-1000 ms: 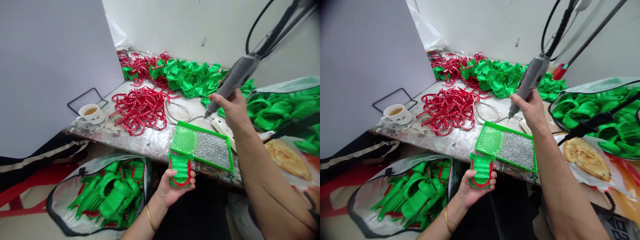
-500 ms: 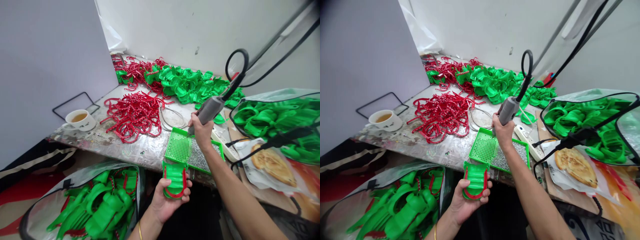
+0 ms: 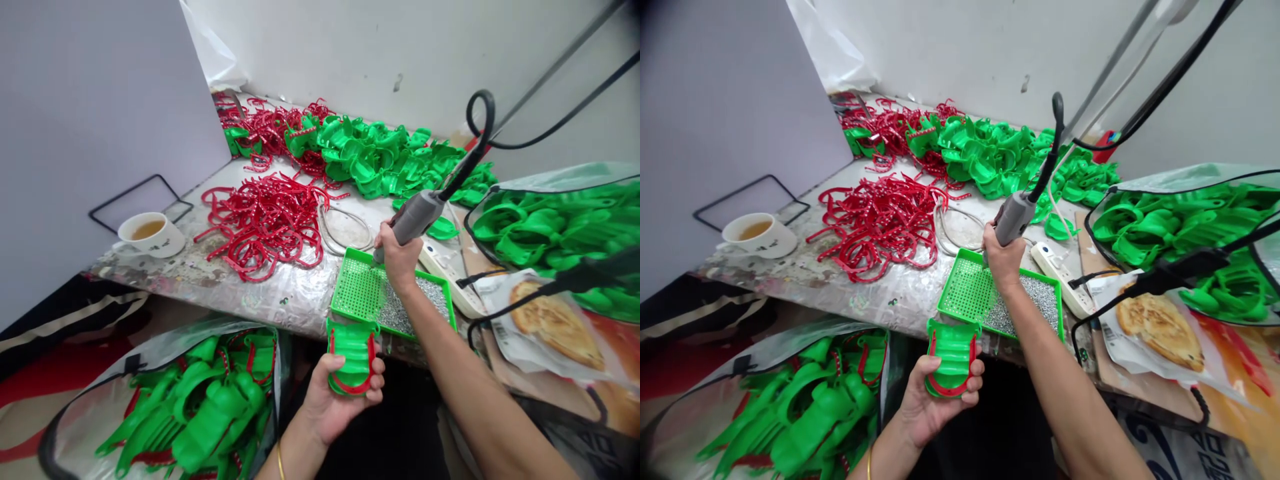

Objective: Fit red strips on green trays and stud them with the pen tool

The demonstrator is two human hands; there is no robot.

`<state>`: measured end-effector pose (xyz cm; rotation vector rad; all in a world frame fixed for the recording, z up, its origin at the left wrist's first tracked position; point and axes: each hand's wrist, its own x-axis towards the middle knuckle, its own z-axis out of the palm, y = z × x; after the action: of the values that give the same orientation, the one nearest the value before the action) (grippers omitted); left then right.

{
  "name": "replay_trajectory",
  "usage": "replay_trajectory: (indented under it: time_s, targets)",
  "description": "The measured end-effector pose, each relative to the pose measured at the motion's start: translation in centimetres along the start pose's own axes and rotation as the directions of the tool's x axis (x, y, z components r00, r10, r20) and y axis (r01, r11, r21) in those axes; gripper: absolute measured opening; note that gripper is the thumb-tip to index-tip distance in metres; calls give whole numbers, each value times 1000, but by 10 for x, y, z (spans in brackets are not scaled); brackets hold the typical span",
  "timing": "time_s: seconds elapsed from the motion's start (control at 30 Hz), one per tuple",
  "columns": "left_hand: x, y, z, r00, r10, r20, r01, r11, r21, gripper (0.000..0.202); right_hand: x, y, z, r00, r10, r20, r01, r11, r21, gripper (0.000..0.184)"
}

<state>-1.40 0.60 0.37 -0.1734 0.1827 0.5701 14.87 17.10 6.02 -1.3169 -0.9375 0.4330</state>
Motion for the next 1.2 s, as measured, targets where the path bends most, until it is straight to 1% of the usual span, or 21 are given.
replay_trajectory:
  time_s: [0.17,0.47,0.57,0.67,0.77,0.83,0.9,0.97,1.03,1.1,1.2]
  targets:
    - [0,1,2,1000,-14,4,14,1000,-16,58,-1,3,0,1000,15,-11,-16,1000,-14,24]
    - [1,1,-2,1000,-11,17,11,1000,-13,58,0,3,0,1000,-21,-13,21,1000,-17,22]
    - [1,1,-2,999,-17,32,17,1000,-11,58,1,-6,0,998,-67,-12,67,997,28,17]
    - [0,1,0,999,-14,48,15,1000,-17,58,-2,-26,-3,991,-132,-19,133,985,114,14]
    - [-1,0,1,998,-10,54,11,1000,-24,58,-20,-54,-12,990,-142,4,139,972,189,12]
    - [-1,0,2,999,-12,51,14,1000,-25,58,-40,-71,-21,992,-111,53,97,969,228,11]
    - [-1,0,2,999,-11,51,13,1000,-23,58,-63,-82,-30,991,-63,116,33,969,245,10]
    - [-1,0,2,999,-8,53,9,1000,-19,57,-82,-87,-39,987,-20,161,-20,969,247,11]
    - [0,-1,2,999,-6,54,7,1000,-18,57,-95,-86,-44,984,7,176,-51,968,245,11]
    - [0,-2,3,999,-3,50,4,1000,-19,56,-102,-83,-47,984,26,177,-69,968,242,11]
    - [-1,-3,5,999,0,44,1,1000,-17,55,-106,-79,-48,983,38,179,-79,969,233,11]
